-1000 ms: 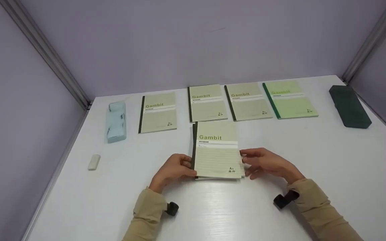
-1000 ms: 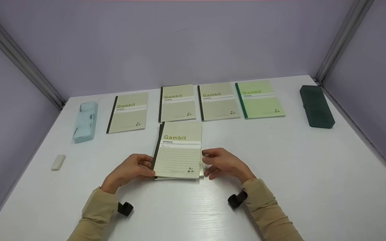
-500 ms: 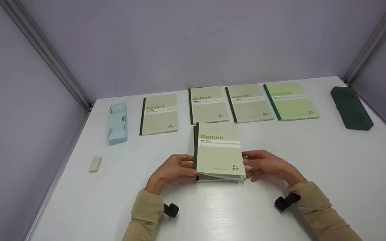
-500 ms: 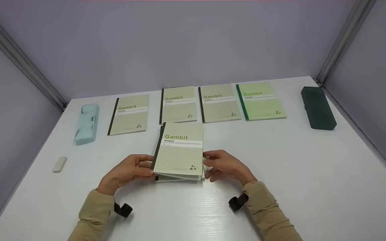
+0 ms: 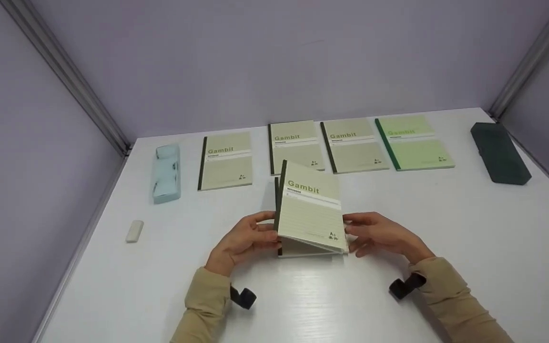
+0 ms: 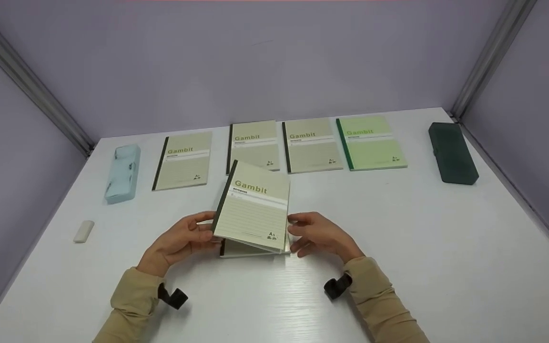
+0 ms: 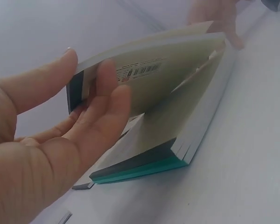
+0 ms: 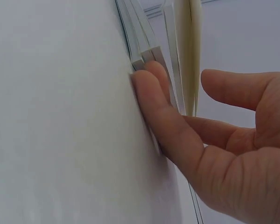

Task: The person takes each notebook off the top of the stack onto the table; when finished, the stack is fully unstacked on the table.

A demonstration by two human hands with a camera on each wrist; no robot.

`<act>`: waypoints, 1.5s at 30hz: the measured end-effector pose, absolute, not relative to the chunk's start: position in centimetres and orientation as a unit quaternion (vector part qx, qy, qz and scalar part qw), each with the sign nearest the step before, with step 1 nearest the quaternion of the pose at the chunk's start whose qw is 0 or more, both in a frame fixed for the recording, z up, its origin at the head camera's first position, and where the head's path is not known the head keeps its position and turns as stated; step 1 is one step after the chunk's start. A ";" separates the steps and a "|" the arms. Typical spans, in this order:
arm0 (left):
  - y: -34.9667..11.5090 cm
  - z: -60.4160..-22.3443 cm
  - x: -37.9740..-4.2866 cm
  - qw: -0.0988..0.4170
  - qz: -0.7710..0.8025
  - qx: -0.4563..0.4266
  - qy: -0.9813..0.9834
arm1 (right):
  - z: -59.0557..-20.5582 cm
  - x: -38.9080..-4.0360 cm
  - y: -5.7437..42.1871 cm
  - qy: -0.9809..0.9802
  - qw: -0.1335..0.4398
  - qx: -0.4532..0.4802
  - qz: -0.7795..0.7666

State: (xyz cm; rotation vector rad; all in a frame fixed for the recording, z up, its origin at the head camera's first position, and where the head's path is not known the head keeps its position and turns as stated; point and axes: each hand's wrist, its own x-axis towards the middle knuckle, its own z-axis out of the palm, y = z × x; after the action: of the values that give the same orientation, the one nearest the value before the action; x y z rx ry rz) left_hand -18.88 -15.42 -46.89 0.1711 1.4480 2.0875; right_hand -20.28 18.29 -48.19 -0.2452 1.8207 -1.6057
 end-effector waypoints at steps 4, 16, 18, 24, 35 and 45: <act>-15.6 -46.5 -18.7 0.285 0.797 0.059 0.529 | -48.4 -20.3 18.1 0.703 0.343 -0.095 -0.616; -17.6 -44.6 -18.2 0.225 0.818 0.062 0.525 | -48.2 -20.4 18.8 0.718 0.336 -0.087 -0.603; -18.6 -44.2 -18.0 0.214 0.822 0.060 0.525 | -48.1 -20.4 18.7 0.712 0.340 -0.081 -0.609; -21.5 -43.7 -17.2 0.190 0.822 0.053 0.534 | -48.2 -20.4 18.8 0.703 0.346 -0.065 -0.618; -27.2 -44.4 -13.8 0.168 0.823 0.006 0.543 | -48.2 -20.4 18.5 0.706 0.343 -0.059 -0.617; -29.8 -46.8 -11.8 0.198 0.804 -0.044 0.559 | -48.3 -20.2 18.3 0.702 0.344 -0.059 -0.622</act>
State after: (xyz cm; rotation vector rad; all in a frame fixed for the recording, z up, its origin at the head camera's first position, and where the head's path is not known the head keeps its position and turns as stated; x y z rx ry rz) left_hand -11.80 -29.81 -46.76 -0.1241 1.5653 2.2491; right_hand -20.20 18.33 -48.29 -0.1522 1.8228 -1.6152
